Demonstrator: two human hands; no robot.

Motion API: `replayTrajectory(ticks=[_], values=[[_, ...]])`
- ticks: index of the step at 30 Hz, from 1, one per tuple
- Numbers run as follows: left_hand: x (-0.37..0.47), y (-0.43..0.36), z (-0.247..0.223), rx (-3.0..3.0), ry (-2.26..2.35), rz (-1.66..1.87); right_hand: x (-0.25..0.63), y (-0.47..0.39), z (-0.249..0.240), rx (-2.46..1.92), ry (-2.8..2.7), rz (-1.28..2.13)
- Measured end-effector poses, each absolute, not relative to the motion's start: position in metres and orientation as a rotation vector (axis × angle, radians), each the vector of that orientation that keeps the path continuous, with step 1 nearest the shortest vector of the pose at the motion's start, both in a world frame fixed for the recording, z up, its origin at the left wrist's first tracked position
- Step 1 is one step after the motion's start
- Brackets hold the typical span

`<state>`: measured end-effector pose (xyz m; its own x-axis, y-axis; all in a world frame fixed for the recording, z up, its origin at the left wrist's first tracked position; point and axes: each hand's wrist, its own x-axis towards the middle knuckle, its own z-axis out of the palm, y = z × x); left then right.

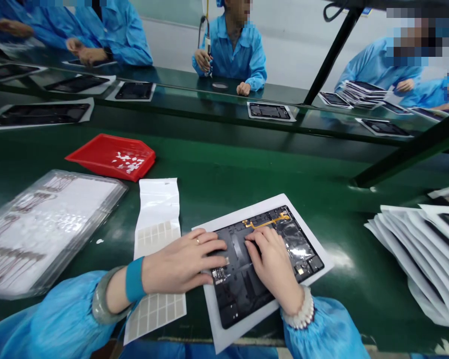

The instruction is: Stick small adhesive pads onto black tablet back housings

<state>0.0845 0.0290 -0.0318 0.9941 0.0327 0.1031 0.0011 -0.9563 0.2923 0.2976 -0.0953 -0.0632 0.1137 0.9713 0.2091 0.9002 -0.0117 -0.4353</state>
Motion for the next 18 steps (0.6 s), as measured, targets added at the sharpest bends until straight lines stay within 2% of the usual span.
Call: replayTrajectory(ticks=[18], values=[[0.096,0.032,-0.029,2.842,-0.025,0.137,0.299,-0.094,-0.065,-1.904,-1.822,0.164]])
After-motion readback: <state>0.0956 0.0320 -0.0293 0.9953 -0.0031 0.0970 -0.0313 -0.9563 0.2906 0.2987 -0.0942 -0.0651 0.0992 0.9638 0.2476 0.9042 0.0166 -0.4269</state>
